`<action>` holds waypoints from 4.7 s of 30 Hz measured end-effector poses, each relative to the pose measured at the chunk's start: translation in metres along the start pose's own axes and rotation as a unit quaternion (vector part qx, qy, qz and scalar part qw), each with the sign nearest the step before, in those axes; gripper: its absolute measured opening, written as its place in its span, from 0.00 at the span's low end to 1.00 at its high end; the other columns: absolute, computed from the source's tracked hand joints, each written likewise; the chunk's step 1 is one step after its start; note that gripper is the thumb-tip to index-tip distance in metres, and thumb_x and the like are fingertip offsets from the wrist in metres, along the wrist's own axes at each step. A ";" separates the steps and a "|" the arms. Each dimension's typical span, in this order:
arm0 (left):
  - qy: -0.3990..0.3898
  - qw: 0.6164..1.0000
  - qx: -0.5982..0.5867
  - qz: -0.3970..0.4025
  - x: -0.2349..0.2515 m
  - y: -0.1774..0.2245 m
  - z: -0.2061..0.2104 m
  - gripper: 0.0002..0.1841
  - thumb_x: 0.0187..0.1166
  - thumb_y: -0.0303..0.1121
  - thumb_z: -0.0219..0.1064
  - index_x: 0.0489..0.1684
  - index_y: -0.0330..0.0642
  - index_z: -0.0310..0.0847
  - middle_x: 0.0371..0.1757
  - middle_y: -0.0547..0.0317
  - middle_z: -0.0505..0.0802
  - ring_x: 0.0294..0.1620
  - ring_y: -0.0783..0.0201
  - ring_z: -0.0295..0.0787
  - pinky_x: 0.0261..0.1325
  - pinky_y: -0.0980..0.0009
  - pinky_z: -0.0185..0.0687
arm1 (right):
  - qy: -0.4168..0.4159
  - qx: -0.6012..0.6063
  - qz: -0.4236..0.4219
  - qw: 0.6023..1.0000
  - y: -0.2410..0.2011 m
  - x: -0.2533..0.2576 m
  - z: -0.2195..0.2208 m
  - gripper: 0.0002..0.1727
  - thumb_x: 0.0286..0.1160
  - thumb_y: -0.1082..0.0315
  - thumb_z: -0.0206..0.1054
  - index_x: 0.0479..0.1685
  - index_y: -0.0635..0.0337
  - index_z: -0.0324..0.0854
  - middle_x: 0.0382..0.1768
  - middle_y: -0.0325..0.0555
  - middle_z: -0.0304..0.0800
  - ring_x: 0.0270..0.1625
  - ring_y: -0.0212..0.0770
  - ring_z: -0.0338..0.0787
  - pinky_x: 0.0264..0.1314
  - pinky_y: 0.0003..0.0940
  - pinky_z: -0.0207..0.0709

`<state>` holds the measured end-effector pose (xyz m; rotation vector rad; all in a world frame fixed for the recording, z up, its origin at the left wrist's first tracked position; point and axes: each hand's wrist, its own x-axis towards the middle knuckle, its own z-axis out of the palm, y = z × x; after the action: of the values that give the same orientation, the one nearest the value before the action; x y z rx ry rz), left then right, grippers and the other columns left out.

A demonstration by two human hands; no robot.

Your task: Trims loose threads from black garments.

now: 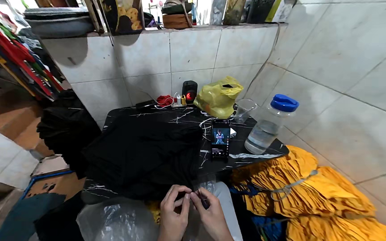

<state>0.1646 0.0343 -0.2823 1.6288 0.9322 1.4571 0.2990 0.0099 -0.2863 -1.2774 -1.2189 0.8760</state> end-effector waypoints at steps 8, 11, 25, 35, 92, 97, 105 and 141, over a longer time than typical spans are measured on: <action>-0.060 0.994 0.074 0.048 -0.003 -0.006 -0.007 0.17 0.71 0.24 0.71 0.59 0.40 0.92 0.59 0.51 0.88 0.55 0.69 0.91 0.54 0.76 0.94 | -0.005 0.022 0.007 1.000 0.003 0.003 0.001 0.09 0.80 0.67 0.64 0.32 0.58 0.85 0.24 0.37 0.84 0.26 0.30 0.83 0.30 0.26 0.80; -0.078 0.985 0.136 0.068 -0.003 -0.011 -0.012 0.17 0.67 0.28 0.75 0.56 0.43 0.94 0.61 0.49 0.88 0.58 0.73 0.88 0.62 0.81 0.87 | 0.004 -0.050 -0.009 0.999 -0.001 0.000 0.001 0.07 0.75 0.66 0.66 0.34 0.57 0.87 0.24 0.35 0.86 0.26 0.27 0.85 0.30 0.24 0.80; 0.057 0.998 0.009 0.036 0.002 -0.020 -0.022 0.04 0.67 0.20 0.76 0.34 0.37 0.93 0.40 0.56 0.95 0.37 0.68 0.94 0.37 0.76 0.94 | -0.043 -0.163 -0.075 0.983 0.008 0.002 -0.017 0.25 0.75 0.42 0.72 0.58 0.52 0.90 0.46 0.35 0.95 0.43 0.27 0.91 0.47 0.30 0.87; 0.055 0.997 -0.058 0.006 0.000 -0.010 -0.022 0.04 0.68 0.21 0.77 0.36 0.35 0.91 0.38 0.55 0.89 0.37 0.66 0.91 0.37 0.75 0.94 | -0.099 -0.185 -0.136 0.968 0.011 0.006 -0.015 0.22 0.78 0.44 0.71 0.51 0.55 0.87 0.30 0.37 0.89 0.29 0.30 0.85 0.35 0.30 0.83; 0.016 0.998 0.055 0.023 -0.003 -0.017 -0.032 0.05 0.74 0.23 0.71 0.39 0.39 0.93 0.44 0.58 0.97 0.43 0.64 0.97 0.50 0.69 0.96 | -0.066 0.124 0.047 0.989 0.000 0.018 -0.002 0.06 0.76 0.70 0.72 0.45 0.62 0.88 0.36 0.40 0.89 0.30 0.30 0.82 0.29 0.23 0.75; 0.032 0.998 -0.046 -0.023 -0.009 -0.013 -0.019 0.03 0.76 0.19 0.67 0.39 0.32 0.87 0.48 0.50 0.91 0.36 0.62 0.93 0.37 0.70 0.96 | -0.068 0.143 0.045 0.986 0.000 0.015 0.003 0.06 0.76 0.72 0.71 0.45 0.63 0.88 0.37 0.41 0.89 0.33 0.30 0.83 0.33 0.23 0.77; 0.056 0.994 0.056 0.078 -0.009 -0.016 -0.029 0.03 0.78 0.25 0.67 0.40 0.39 0.87 0.57 0.52 0.93 0.53 0.63 0.93 0.54 0.73 0.92 | 0.015 -0.234 -0.183 0.955 0.004 0.010 -0.008 0.23 0.75 0.43 0.72 0.46 0.56 0.87 0.38 0.38 0.87 0.31 0.27 0.83 0.29 0.24 0.80; -0.063 0.982 0.174 0.046 -0.003 -0.008 -0.071 0.08 0.74 0.40 0.78 0.43 0.49 0.95 0.45 0.70 0.97 0.44 0.76 0.94 0.49 0.77 0.93 | -0.058 0.263 0.197 0.943 -0.003 0.019 -0.002 0.09 0.83 0.73 0.64 0.56 0.63 0.82 0.22 0.39 0.84 0.11 0.21 0.64 0.12 0.17 0.57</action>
<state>0.0931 0.0395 -0.2857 2.0166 1.0971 1.2835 0.3043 0.0278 -0.2803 -1.0462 -0.7412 1.4734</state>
